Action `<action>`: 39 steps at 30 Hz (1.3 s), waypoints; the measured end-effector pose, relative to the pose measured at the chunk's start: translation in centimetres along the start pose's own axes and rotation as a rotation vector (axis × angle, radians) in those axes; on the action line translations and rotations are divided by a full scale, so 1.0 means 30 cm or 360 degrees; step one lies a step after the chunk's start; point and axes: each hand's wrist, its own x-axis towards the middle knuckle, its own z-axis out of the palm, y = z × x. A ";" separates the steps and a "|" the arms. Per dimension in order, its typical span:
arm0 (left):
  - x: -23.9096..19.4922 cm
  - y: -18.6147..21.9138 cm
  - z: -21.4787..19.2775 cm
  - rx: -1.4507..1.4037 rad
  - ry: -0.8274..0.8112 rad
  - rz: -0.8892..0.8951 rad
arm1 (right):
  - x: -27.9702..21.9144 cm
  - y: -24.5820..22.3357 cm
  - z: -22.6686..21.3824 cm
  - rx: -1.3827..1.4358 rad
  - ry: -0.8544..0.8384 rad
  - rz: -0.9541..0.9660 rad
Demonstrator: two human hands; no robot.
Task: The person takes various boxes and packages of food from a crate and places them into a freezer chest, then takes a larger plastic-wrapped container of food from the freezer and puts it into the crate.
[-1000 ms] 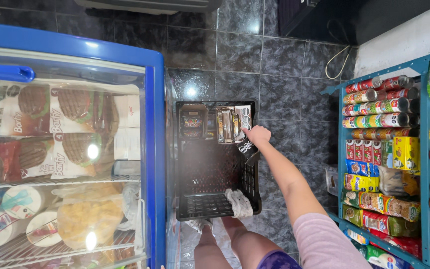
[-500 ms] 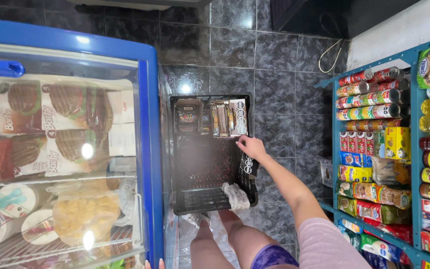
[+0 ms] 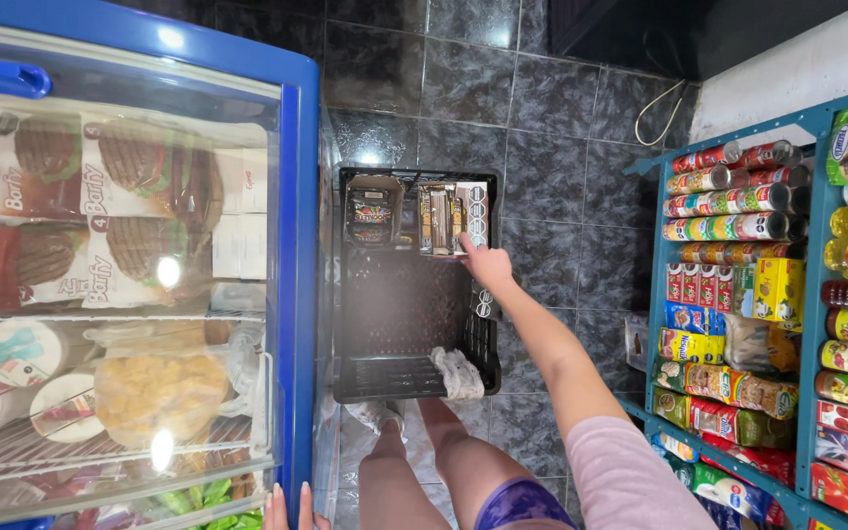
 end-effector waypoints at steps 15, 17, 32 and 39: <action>0.078 0.033 -0.080 0.0115 -0.0041 0.0050 | -0.067 -0.064 -0.011 0.0754 0.0315 0.0510; 0.090 0.043 -0.089 0.0117 -0.0054 0.0042 | -0.143 -0.091 -0.005 0.1097 0.0321 0.0661; 0.154 0.123 -0.189 -0.0298 -0.0132 -0.0317 | -0.657 -0.578 -0.052 0.3569 -0.0771 0.1539; 0.261 0.318 -0.273 -0.1716 -0.0598 -0.0968 | -0.784 -0.699 -0.239 0.3083 -0.0760 0.0797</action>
